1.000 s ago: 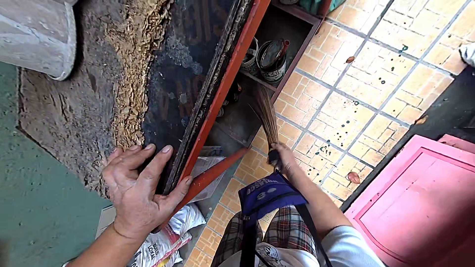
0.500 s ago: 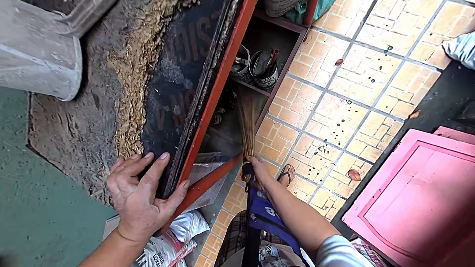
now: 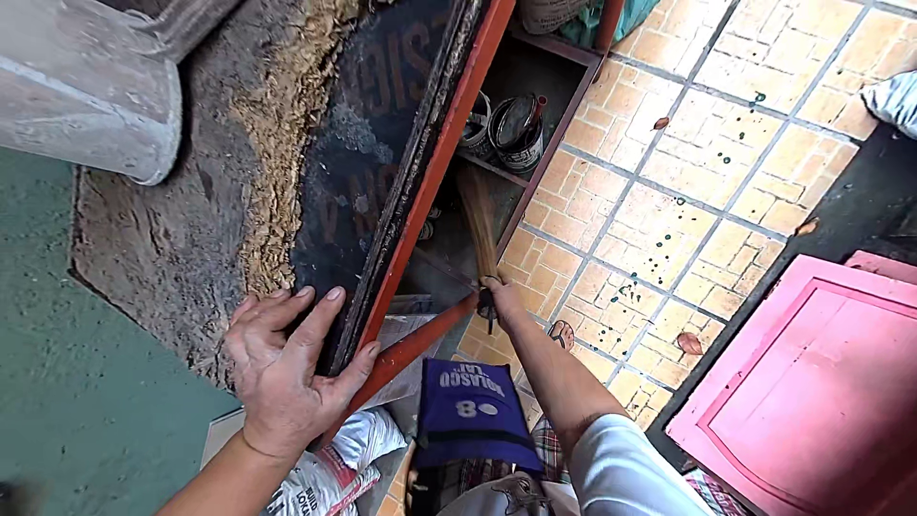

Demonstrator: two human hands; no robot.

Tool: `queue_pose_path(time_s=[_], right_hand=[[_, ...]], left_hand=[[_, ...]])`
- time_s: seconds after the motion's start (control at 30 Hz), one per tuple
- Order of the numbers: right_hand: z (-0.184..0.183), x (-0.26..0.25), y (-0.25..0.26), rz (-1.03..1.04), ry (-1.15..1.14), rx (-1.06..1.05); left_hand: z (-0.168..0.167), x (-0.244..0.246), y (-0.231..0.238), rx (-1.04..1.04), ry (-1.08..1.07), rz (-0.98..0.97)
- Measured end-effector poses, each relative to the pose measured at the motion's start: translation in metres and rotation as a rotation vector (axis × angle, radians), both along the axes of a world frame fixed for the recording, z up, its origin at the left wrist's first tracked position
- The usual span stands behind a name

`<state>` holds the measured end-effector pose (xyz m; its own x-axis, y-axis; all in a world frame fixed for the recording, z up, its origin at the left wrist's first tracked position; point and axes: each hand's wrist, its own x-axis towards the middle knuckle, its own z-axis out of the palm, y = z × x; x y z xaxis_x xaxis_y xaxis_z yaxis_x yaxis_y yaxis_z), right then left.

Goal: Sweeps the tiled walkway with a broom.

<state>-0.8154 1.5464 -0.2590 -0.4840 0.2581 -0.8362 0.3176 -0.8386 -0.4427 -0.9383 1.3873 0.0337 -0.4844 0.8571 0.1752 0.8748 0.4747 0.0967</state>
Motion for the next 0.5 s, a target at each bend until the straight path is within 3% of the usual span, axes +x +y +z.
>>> queue_pose_path(time_s=[0.07, 0.2, 0.33, 0.43, 0.5], right_hand=[[-0.008, 0.012, -0.007, -0.013, -0.049, 0.069], [0.048, 0.089, -0.032, 0.074, -0.025, -0.055], [0.078, 0.18, -0.045, 0.19, 0.019, 0.123], [0.097, 0.218, -0.06, 0.049, -0.024, 0.279], [0.106, 0.224, -0.062, -0.017, -0.031, 0.26]], left_hand=[[0.0, 0.0, -0.002, 0.005, -0.009, 0.001], [0.0, 0.002, 0.0, 0.004, -0.019, -0.005], [0.0, 0.003, 0.002, 0.005, -0.02, 0.007], [0.001, 0.004, 0.005, 0.008, -0.023, 0.01], [0.003, 0.006, 0.006, 0.001, -0.034, 0.018]])
